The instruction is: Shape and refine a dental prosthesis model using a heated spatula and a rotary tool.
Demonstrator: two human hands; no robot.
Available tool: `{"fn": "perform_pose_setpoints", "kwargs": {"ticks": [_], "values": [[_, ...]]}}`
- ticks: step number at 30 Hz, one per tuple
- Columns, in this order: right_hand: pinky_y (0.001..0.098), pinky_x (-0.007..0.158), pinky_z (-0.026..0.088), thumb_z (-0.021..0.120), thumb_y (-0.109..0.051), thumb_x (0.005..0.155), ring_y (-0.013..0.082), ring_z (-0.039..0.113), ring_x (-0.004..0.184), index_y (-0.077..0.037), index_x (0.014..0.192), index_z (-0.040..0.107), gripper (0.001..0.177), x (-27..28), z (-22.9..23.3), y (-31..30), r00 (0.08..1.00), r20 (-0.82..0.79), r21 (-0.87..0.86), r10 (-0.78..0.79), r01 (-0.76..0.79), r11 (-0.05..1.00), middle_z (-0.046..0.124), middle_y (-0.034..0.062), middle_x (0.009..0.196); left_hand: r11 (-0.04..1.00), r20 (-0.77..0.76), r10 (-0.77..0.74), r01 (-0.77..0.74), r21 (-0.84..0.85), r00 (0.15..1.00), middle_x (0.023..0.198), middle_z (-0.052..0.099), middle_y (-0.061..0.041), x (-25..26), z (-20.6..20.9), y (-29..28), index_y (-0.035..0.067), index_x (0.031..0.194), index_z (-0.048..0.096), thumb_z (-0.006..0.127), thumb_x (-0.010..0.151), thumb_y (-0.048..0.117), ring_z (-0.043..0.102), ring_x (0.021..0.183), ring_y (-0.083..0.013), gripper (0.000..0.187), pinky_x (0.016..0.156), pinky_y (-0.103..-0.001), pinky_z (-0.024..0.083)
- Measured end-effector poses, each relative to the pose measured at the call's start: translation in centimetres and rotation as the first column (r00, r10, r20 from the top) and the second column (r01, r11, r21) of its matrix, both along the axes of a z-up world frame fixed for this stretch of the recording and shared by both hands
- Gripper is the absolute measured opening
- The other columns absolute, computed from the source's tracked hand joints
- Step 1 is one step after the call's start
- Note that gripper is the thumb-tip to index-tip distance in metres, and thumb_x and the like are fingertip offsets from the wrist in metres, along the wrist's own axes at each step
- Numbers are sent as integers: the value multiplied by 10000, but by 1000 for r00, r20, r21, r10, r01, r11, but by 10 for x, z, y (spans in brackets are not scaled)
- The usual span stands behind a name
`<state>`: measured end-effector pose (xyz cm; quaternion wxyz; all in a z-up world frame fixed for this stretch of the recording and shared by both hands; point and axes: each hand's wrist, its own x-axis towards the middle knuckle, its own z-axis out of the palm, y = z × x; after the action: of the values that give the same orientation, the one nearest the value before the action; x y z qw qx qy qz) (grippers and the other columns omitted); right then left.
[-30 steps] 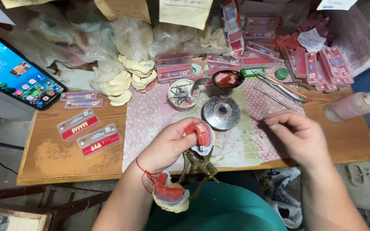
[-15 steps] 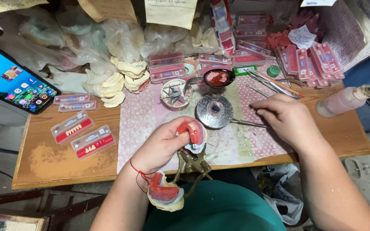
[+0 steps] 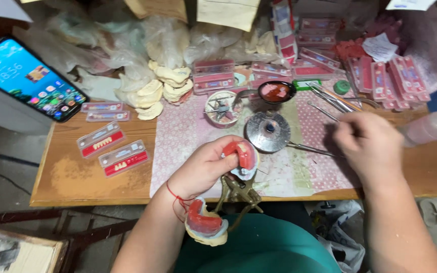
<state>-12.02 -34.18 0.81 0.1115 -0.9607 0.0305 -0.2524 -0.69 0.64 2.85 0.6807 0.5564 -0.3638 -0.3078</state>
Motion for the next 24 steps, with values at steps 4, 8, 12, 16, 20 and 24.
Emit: {"fn": "perform_pose_setpoints", "kwargs": {"ticks": [4, 8, 12, 16, 20, 24], "values": [[369, 862, 510, 669, 23, 1054, 239, 649, 898, -11, 1134, 734, 109, -13, -24, -13, 953, 228, 210, -200, 152, 966, 719, 106, 1034, 1000, -44, -19, 19, -12, 999, 1029, 683, -14, 0, 2, 1, 100, 1006, 650, 542, 1037, 139, 631, 963, -113, 119, 917, -260, 487], [439, 986, 504, 570, 97, 1086, 322, 681, 1043, 78, 1224, 775, 248, -17, -12, -3, 948, 303, 199, -95, 35, 979, 744, 198, 1152, 999, -70, 4, -7, -31, 998, 1020, 684, -16, -2, -3, 1, 91, 1004, 650, 550, 1054, 147, 629, 962, -115, 126, 919, -266, 486], [356, 893, 517, 501, 78, 1259, 256, 640, 933, 90, 1263, 694, 193, -13, -16, 2, 936, 329, 432, -128, -28, 901, 667, 188, 1080, 999, -65, -6, 4, -34, 998, 1055, 695, -34, 1, -9, 2, 74, 1091, 641, 531, 1032, 100, 643, 992, -129, 127, 955, -284, 491], [282, 834, 591, 555, 8, 1336, 203, 670, 921, 7, 1368, 547, 33, -10, -24, 1, 932, 307, 708, -194, -87, 701, 649, 191, 1189, 996, -27, -45, 42, -77, 999, 1041, 662, -23, 0, -5, 3, 96, 1037, 633, 496, 1055, 109, 613, 986, -127, 138, 950, -274, 466], [286, 920, 620, 550, -23, 1343, 213, 700, 1012, 19, 1336, 564, 45, -8, -29, -7, 938, 311, 705, -155, -119, 700, 657, 193, 1257, 995, -16, -31, 29, -99, 999, 1040, 663, -32, 1, -13, 3, 95, 1020, 630, 499, 1029, 74, 616, 988, -134, 133, 956, -275, 468], [286, 943, 599, 526, 12, 1318, 241, 685, 1092, 6, 1346, 511, 33, -7, -24, -5, 922, 374, 706, -98, -215, 675, 658, 248, 1344, 978, -2, 181, -180, -105, 984, 1147, 669, -16, 0, -23, 7, 94, 1170, 616, 562, 1058, 170, 619, 1084, -120, 146, 1037, -275, 461]]}}
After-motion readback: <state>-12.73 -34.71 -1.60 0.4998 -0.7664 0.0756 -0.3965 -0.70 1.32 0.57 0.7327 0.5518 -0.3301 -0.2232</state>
